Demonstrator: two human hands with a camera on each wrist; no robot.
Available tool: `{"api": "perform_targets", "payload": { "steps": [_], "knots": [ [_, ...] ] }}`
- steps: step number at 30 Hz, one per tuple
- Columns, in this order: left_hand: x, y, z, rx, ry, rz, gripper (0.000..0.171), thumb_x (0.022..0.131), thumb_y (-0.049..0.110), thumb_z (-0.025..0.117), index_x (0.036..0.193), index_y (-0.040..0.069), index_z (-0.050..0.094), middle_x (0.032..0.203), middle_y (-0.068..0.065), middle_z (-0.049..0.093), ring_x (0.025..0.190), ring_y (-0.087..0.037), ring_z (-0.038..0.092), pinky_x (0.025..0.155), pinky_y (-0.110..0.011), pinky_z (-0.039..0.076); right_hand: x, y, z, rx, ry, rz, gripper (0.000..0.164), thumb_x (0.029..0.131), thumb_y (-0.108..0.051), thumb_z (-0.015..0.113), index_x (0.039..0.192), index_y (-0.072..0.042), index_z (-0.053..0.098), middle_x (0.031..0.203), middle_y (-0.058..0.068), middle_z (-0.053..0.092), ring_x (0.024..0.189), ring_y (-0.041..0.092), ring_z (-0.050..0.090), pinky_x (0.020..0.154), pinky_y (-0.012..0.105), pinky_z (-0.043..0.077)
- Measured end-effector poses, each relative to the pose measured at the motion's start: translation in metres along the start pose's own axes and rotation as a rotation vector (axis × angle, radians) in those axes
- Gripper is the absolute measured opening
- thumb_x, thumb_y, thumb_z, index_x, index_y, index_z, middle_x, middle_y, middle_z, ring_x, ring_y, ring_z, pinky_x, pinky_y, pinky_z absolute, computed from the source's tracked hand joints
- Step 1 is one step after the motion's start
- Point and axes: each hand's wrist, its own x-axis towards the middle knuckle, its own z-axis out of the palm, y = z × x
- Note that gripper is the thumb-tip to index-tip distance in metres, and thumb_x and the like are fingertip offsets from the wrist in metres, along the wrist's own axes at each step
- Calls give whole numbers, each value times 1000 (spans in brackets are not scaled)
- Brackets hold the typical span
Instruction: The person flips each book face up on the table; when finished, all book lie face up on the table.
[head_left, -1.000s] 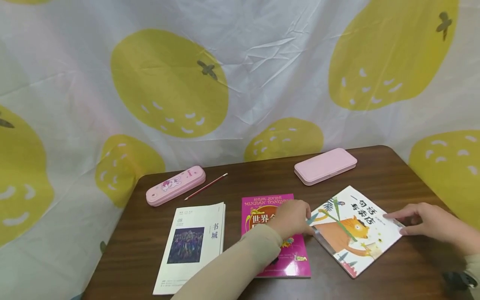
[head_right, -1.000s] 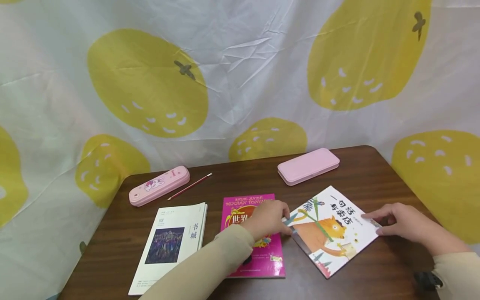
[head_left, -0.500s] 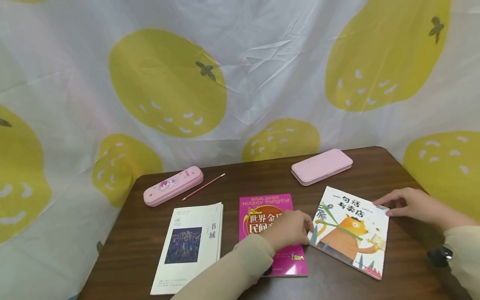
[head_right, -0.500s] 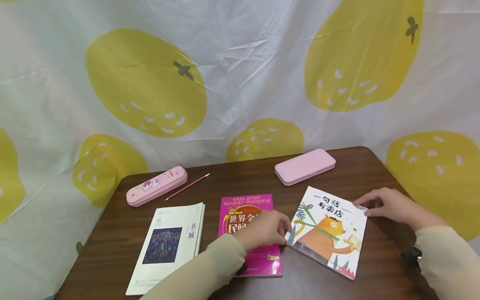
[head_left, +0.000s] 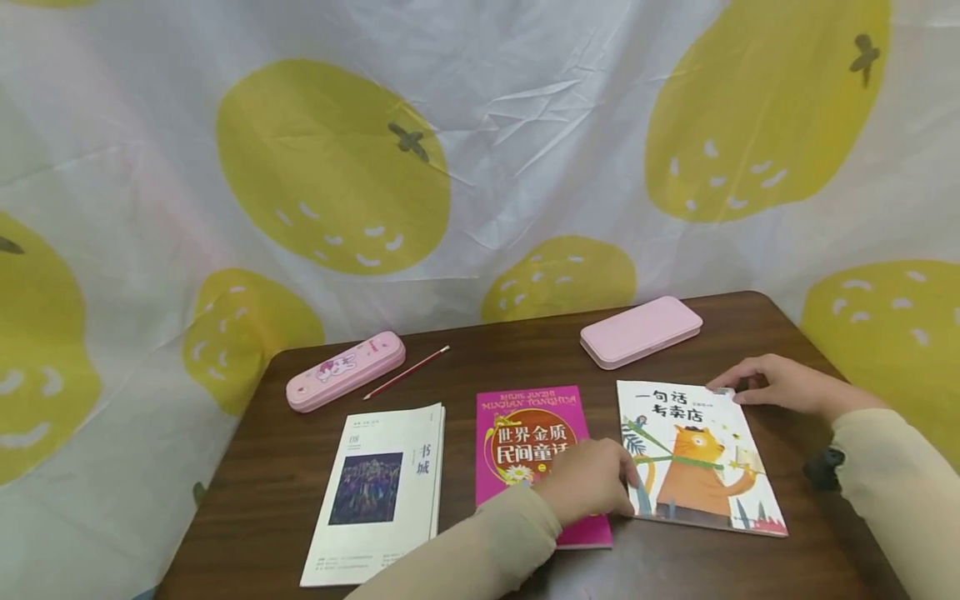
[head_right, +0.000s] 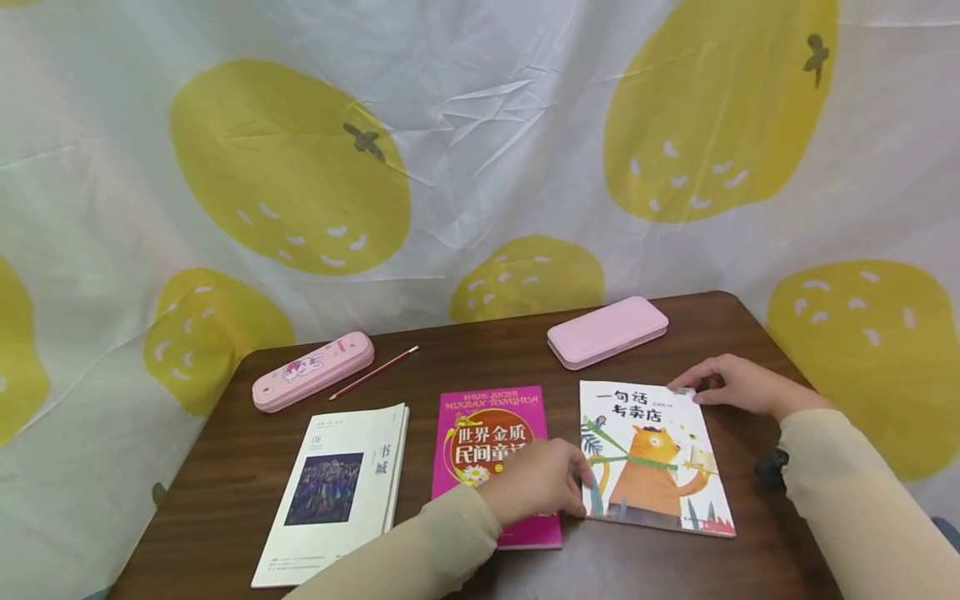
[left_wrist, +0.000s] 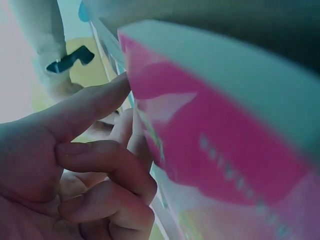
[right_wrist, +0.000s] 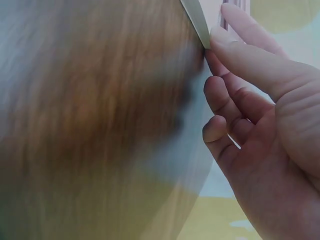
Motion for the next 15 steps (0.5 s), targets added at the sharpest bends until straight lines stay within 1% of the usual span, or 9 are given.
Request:
{"api": "perform_targets", "payload": {
  "steps": [2,5,10,13,15],
  "knots": [
    [-2,2,3,-1,6,-15,28,64,32,95,75,35,70,83,21,67,75,-2,55,64,-29,42,7,1,2,5,0,-19,29,88,-5,77,116,-12,78,108,4,77,78,4,52,65,23,46],
    [-5,7,10,38,19,-24,30,63,36,96,74,37,68,84,21,67,77,-2,56,64,-28,41,14,1,4,29,-11,-55,29,88,-2,76,116,-11,78,110,6,78,80,6,55,66,24,48],
    [-11,17,19,93,25,-22,33,61,41,96,73,38,66,81,22,66,79,-1,56,65,-28,40,20,-6,5,64,-23,-58,27,88,-2,76,115,-8,78,110,5,78,80,8,56,67,25,48],
    [-15,19,17,110,21,13,29,64,42,94,76,39,68,82,23,67,77,0,57,64,-27,40,21,-11,7,41,-1,-17,27,88,-1,76,113,-9,78,109,6,78,81,8,55,68,26,47],
    [-18,16,13,100,14,43,23,69,42,90,80,39,70,80,23,66,76,1,56,64,-26,40,21,-16,11,-2,27,59,28,88,-3,77,115,-9,77,108,7,76,81,10,55,69,27,47]
  ]
}}
